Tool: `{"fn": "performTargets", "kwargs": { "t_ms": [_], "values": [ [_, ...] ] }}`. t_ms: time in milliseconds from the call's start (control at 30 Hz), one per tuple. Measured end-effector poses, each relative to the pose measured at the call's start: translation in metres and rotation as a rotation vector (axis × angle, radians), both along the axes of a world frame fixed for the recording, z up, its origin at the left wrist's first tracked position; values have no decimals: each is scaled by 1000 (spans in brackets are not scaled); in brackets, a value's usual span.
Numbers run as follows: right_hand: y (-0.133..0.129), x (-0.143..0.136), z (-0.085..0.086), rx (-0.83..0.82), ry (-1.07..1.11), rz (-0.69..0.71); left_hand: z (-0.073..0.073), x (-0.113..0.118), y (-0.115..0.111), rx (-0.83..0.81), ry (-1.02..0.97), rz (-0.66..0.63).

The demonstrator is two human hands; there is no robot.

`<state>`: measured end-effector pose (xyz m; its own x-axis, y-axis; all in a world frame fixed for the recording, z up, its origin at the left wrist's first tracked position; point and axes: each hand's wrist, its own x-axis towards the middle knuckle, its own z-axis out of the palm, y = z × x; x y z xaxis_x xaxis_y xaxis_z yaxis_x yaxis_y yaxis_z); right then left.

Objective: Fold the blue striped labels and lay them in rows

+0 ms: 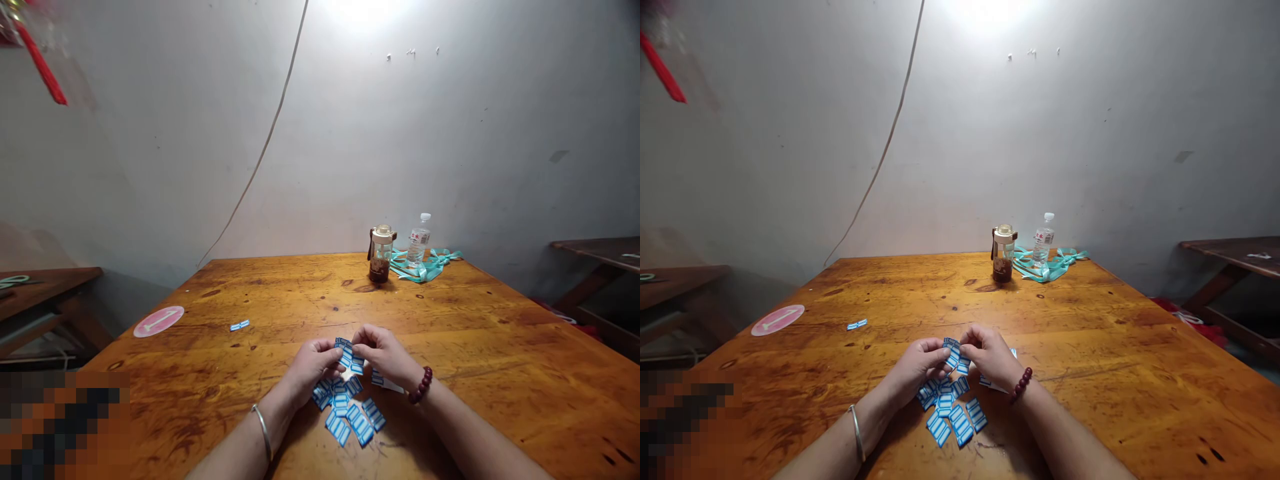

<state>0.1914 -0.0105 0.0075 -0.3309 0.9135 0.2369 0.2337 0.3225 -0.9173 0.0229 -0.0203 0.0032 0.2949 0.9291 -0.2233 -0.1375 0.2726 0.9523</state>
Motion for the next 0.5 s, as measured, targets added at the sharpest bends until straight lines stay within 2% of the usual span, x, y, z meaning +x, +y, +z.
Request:
{"fn": "performTargets", "kwargs": {
  "t_ms": [233, 300, 500],
  "values": [
    [-4, 1, 9, -58, 149, 10, -2, 0, 3, 23, 32, 85],
    [-8, -6, 9, -12, 136, -5, -4, 0, 3, 39, 33, 72],
    [-15, -18, 4, 146, -3, -179, -2, 3, -1, 46, -12, 22]
  ]
}}
